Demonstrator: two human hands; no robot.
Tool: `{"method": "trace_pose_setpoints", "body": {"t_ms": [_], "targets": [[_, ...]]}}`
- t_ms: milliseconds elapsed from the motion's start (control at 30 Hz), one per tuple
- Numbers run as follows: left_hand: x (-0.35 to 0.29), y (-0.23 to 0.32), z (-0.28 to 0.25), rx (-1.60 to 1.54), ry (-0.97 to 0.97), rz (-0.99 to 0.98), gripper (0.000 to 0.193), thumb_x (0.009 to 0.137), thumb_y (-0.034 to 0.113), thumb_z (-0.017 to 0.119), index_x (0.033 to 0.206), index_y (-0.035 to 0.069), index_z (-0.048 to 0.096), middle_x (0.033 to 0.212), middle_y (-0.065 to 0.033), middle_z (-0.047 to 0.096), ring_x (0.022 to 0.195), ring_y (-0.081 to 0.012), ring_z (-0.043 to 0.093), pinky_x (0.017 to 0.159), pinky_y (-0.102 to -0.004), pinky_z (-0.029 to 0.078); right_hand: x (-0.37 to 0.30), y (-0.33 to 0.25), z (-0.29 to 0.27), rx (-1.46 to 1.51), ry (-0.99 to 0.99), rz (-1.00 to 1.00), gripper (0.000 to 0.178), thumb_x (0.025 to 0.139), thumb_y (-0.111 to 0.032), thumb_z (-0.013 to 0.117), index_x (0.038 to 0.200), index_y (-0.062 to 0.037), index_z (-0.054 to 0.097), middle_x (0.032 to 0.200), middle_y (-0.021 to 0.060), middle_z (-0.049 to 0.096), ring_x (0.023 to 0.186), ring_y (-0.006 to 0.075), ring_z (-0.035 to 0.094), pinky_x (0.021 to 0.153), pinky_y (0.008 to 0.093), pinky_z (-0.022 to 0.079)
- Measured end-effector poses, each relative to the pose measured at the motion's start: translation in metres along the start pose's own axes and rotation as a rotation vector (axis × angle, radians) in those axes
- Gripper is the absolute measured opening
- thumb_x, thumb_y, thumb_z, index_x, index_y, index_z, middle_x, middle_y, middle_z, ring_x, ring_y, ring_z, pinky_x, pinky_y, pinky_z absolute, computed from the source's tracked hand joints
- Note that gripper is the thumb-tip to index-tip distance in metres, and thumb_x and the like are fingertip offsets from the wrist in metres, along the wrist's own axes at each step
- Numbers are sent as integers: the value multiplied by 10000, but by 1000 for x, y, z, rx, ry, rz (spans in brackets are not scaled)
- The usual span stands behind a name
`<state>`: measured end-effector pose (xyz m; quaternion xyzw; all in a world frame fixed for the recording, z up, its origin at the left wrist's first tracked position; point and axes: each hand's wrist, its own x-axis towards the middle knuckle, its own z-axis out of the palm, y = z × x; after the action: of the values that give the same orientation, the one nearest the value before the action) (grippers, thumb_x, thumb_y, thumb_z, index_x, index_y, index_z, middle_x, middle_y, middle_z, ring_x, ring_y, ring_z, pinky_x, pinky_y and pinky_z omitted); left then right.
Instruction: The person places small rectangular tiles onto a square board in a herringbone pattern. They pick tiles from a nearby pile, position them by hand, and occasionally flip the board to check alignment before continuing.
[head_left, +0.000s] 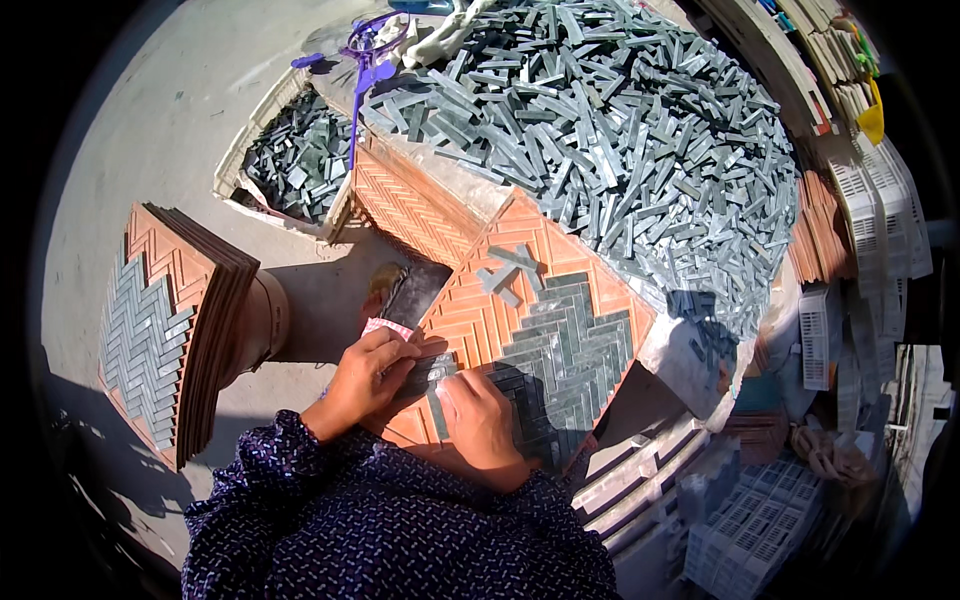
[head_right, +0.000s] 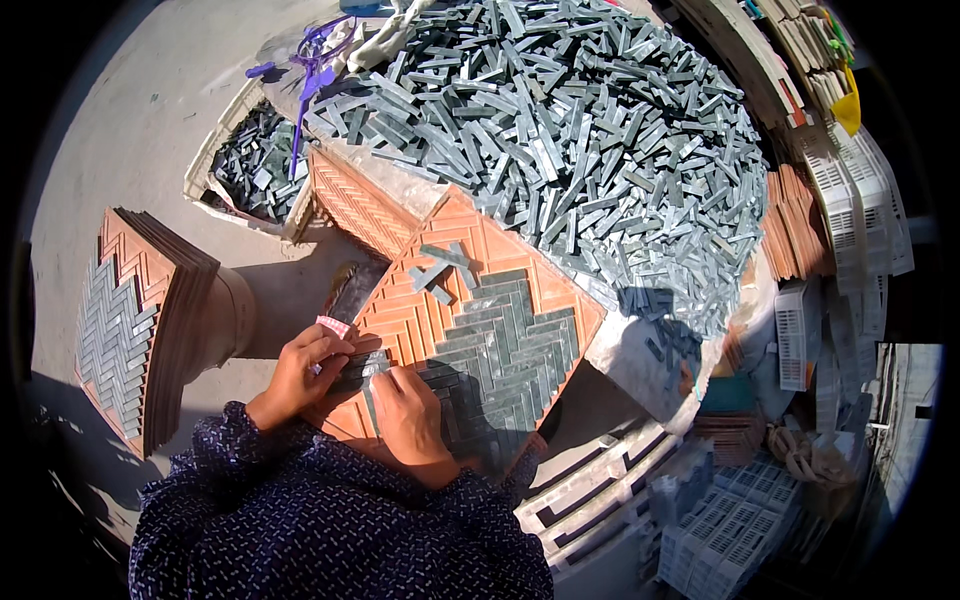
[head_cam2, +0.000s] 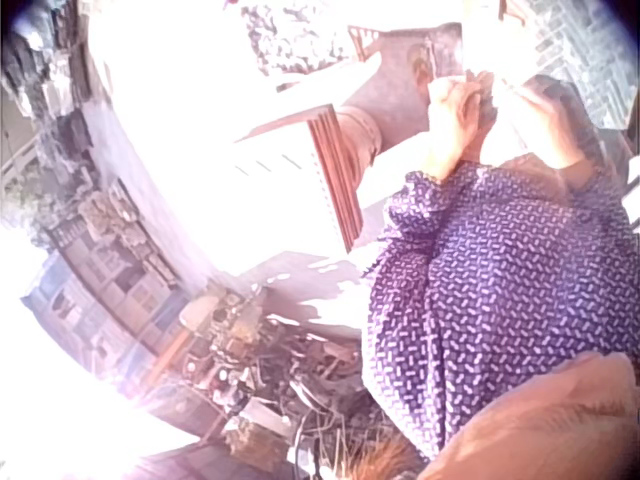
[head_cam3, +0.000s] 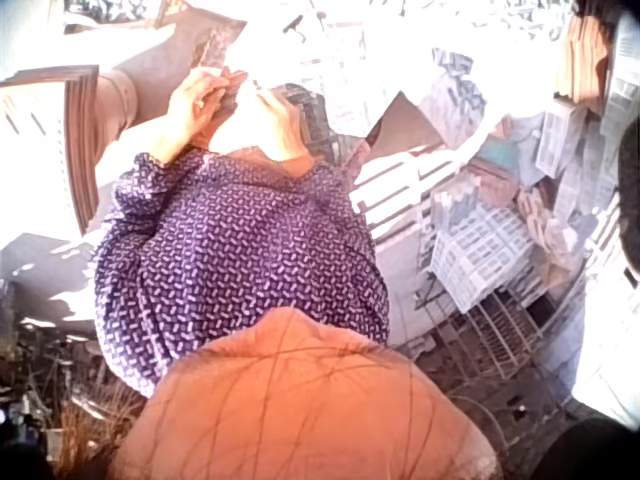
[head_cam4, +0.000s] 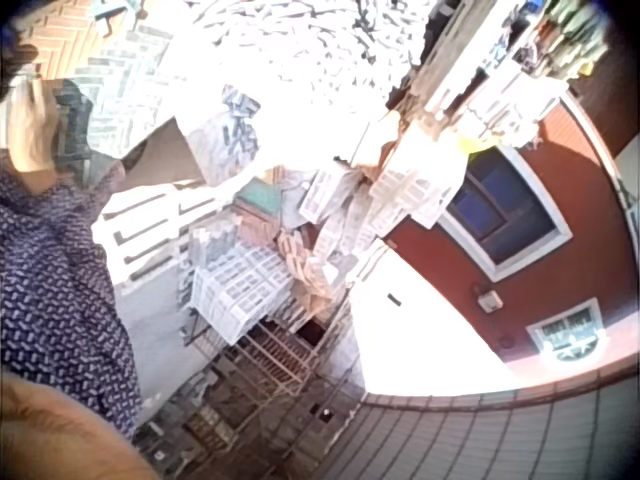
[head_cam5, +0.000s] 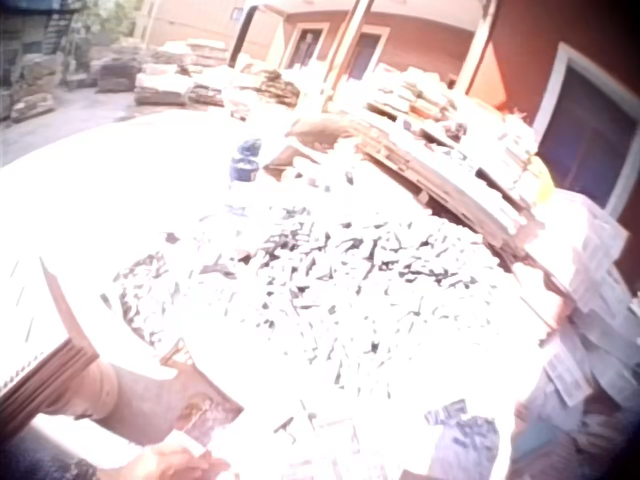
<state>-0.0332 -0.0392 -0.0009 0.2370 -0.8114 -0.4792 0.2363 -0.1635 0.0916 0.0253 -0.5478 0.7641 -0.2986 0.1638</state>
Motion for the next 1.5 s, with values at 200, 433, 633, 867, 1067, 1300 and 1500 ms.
{"method": "trace_pose_setpoints", "body": {"t_ms": [200, 433, 633, 867, 1067, 1300, 1500], "targets": [[1, 2, -7, 24, -20, 66, 160, 715, -30, 664, 865, 14, 632, 802, -120, 565, 746, -297, 591, 643, -354, 486, -4, 11, -17, 116, 156, -10, 88, 772, -2, 608, 857, -20, 596, 801, 116, 601, 740, 295, 597, 644, 368, 489], [-1, -6, -3, 14, -75, 75, 162, 719, -31, 660, 870, 14, 623, 817, -122, 567, 751, -301, 590, 653, -354, 487, -1, 1, 1, -20, 27, 4, 73, 752, -15, 623, 801, -41, 576, 771, 115, 578, 712, 310, 578, 597, 378, 470], [-6, 0, -7, -21, -31, -46, 171, 718, -48, 664, 872, 20, 636, 867, -107, 573, 836, -265, 582, 737, -338, 474, -5, 14, -19, 186, 127, 122, 77, 788, -49, 628, 849, -26, 586, 780, 122, 596, 693, 291, 596, 593, 361, 476], [-4, -10, -7, -113, -70, -46, 132, 741, -2, 664, 869, 22, 638, 827, -115, 563, 822, -276, 573, 723, -334, 472, -30, 27, -35, 250, 237, 182, 86, 769, -16, 672, 835, 6, 622, 747, 93, 625, 580, 139, 558, 529, 249, 435], [13, -19, -15, -268, 17, -179, 101, 798, 52, 649, 878, -4, 624, 819, -117, 560, 821, -231, 584, 719, -296, 479, -31, 21, -40, 286, 236, 202, 77, 767, -4, 668, 827, 9, 622, 763, 97, 636, 597, 134, 577, 538, 238, 447], [92, 22, 12, 84, 13, 89, 161, 759, 52, 666, 873, 11, 559, 817, -121, 548, 746, -292, 566, 636, -357, 459, -32, 25, -45, 280, 261, 201, 87, 779, -33, 672, 852, -10, 631, 775, 102, 637, 633, 164, 605, 561, 254, 472], [106, 15, 39, 197, 16, 79, 218, 735, 101, 669, 904, 13, 562, 841, -165, 570, 757, -366, 568, 659, -404, 463, -35, 25, -50, 284, 257, 238, 86, 791, -43, 665, 858, -4, 628, 784, 98, 634, 644, 150, 605, 558, 246, 466]]}}
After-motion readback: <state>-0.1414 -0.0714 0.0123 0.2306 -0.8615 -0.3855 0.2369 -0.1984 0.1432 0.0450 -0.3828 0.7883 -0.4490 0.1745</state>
